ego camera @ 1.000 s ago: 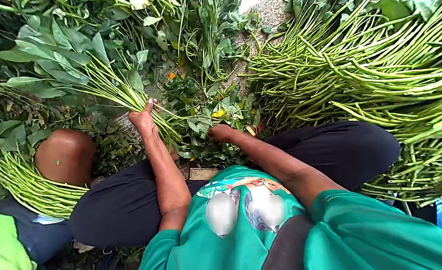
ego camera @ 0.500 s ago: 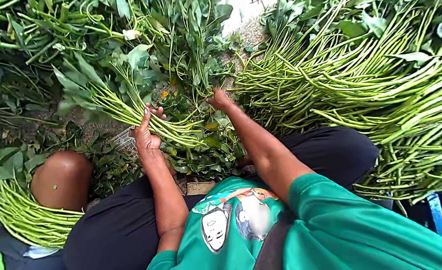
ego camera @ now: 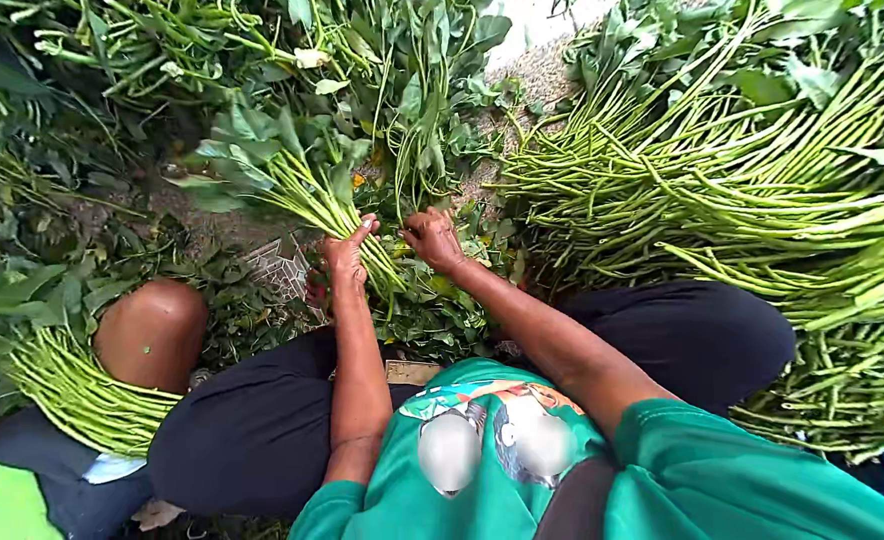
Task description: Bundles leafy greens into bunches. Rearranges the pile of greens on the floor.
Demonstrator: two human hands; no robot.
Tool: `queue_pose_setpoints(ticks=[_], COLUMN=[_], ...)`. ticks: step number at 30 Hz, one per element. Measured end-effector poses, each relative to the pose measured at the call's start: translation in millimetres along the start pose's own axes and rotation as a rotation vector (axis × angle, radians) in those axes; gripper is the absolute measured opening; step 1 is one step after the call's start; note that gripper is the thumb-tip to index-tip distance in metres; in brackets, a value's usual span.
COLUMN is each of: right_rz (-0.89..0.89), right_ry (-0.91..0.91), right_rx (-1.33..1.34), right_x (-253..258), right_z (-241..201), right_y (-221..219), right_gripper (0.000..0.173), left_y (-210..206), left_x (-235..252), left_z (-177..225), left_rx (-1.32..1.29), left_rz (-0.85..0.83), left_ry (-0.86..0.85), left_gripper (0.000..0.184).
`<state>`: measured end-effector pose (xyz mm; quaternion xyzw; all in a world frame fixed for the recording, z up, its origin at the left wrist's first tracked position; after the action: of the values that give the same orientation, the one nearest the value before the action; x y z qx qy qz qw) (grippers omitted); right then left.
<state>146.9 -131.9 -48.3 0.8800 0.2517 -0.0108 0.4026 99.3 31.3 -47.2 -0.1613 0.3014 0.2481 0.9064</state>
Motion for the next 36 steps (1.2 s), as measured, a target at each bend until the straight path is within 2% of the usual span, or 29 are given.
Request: queue_pose_setpoints(ticks=[4,11,15,17,18,21,23,27,29,31,33,34,36], right_rz=[-0.062,-0.124,-0.387,-0.614,-0.646,-0.450,-0.339,-0.070,0.099,0.141,-0.049,-0.191,-0.489], right_ry=[0.128,0.108,0.051,-0.071,-0.125,-0.163,-0.191,-0.332,-0.330,-0.273,-0.148,-0.064,0.011], right_rx=[-0.033,-0.074,-0.083,-0.119,-0.123,0.019,0.283,0.835,0.973,1.112,1.178,1.108,0.738], right_x=[-5.5,-13.0,-39.8,-53.3,-51.5,-19.1,1.0,22.8,25.9,20.1,12.1,7.9,-0.9], right_z=[-38.1,-38.8,-16.7,3.9,14.8,27.8,11.3,-13.4,-16.9,-21.5,-24.9,-24.4,-11.2], right_y=[-15.8,-25.6,-50.8,-55.4,-49.5,-14.9,5.1,-8.8,-13.5,-16.3,-21.2,-22.4,-28.7], right_gripper=[0.027,0.031,0.028,0.027,0.028,0.031,0.034,0.029,0.023,0.017,0.013,0.012,0.014], left_y=[4.3,-2.1,12.9,27.2,31.1,30.6,18.9,-5.4,-6.9,-1.5,11.6,18.8,33.6], left_x=[10.3,4.0,7.6,11.6,12.7,10.6,7.8,4.3,3.3,2.5,6.0,8.7,10.6], left_z=[-9.7,-3.8,8.6,19.0,21.9,19.8,14.3,2.9,2.1,6.0,10.9,13.8,22.7], left_rx=[0.008,-0.011,-0.059,-0.027,-0.004,0.048,0.099,0.153,0.151,0.103,0.050,0.034,0.015], left_rz=[0.015,-0.094,0.019,0.070,0.067,0.048,0.023,-0.015,0.003,0.037,0.086,0.113,0.177], left_ry=[-0.006,-0.018,-0.100,-0.149,-0.163,-0.173,-0.148,-0.107,-0.084,-0.081,-0.098,-0.116,-0.186], left_gripper=[0.035,0.031,0.030,0.031,0.033,0.038,0.038,0.039,0.039,0.035,0.032,0.031,0.030])
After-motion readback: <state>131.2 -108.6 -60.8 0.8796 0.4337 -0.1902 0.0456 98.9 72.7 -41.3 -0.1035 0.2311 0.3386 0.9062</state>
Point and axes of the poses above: each hand's wrist, its own x-axis towards the middle knuckle, its own y-axis out of the back of the hand, z = x × y, the point moved 9 cm from there along x, towards the middle knuckle
